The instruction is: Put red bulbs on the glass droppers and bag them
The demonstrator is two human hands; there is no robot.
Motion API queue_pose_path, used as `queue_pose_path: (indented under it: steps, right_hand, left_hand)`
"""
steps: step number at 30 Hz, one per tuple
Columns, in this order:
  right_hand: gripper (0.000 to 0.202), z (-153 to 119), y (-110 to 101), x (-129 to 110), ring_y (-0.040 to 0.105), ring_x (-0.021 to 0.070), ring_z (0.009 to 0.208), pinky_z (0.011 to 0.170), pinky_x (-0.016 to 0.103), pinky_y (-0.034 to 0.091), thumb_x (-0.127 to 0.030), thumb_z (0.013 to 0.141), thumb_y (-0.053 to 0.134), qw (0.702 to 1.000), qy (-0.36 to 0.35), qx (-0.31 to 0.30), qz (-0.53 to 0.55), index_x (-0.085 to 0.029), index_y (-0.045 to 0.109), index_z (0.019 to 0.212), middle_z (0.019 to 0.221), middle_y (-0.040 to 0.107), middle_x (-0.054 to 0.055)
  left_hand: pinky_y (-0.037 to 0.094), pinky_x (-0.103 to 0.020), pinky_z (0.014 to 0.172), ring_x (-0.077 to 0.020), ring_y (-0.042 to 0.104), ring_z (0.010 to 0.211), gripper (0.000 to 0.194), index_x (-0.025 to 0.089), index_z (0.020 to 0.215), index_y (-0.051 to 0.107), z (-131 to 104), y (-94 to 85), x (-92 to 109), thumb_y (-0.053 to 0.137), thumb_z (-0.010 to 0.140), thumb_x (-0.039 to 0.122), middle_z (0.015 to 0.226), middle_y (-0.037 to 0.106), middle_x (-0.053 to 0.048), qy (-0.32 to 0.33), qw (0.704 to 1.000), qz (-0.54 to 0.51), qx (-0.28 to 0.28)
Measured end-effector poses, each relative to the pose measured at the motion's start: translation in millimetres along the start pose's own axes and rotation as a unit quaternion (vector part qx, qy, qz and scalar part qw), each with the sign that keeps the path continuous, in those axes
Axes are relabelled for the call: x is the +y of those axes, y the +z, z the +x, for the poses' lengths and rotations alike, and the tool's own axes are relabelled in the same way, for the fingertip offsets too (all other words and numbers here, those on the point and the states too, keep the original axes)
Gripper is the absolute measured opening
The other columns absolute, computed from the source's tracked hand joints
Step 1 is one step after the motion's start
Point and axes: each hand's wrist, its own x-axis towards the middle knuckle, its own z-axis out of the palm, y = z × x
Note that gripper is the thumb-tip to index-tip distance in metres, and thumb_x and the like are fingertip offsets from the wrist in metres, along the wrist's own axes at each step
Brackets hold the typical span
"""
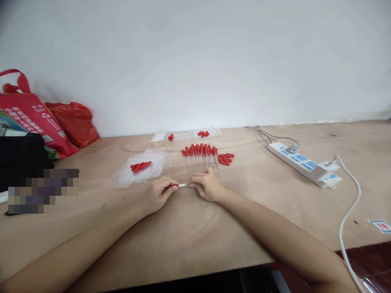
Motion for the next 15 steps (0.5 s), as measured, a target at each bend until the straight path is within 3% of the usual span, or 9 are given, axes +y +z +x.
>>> queue_pose_path:
  steps: [3,9,15]
  right_hand:
    - [0.019,0,-3,0,0.053,0.0120,0.068,0.074,0.031,0.021,-0.022,0.085,0.043,0.999,-0.020,-0.010,-0.024,-0.020,0.061,0.089,0.081,0.064,0.002]
    - [0.019,0,-5,-10,0.048,0.0116,0.063,0.069,0.031,0.020,-0.018,0.083,0.041,0.996,-0.025,0.011,-0.080,-0.018,0.060,0.085,0.077,0.064,0.002]
    - [0.021,1,-2,-19,0.046,0.0108,0.058,0.067,0.030,0.019,-0.019,0.083,0.038,0.997,-0.013,0.009,-0.076,-0.016,0.059,0.081,0.071,0.063,0.002]
  left_hand:
    - [0.042,-0.026,0.065,-0.0137,0.054,0.069,0.016,0.016,0.077,0.057,0,1.2,-1,0.043,0.084,0.019,0.071,0.060,-0.002,0.021,1.000,0.004,-0.020]
    - [0.041,-0.026,0.063,-0.0137,0.052,0.066,0.016,0.016,0.077,0.056,-1,4.6,-1,0.043,0.084,0.021,0.070,0.058,-0.002,0.035,0.999,0.025,-0.008]
    - [0.039,-0.027,0.064,-0.0143,0.051,0.068,0.017,0.016,0.079,0.055,-2,4.8,-1,0.041,0.085,0.023,0.072,0.058,-0.003,0.068,0.996,0.059,-0.015]
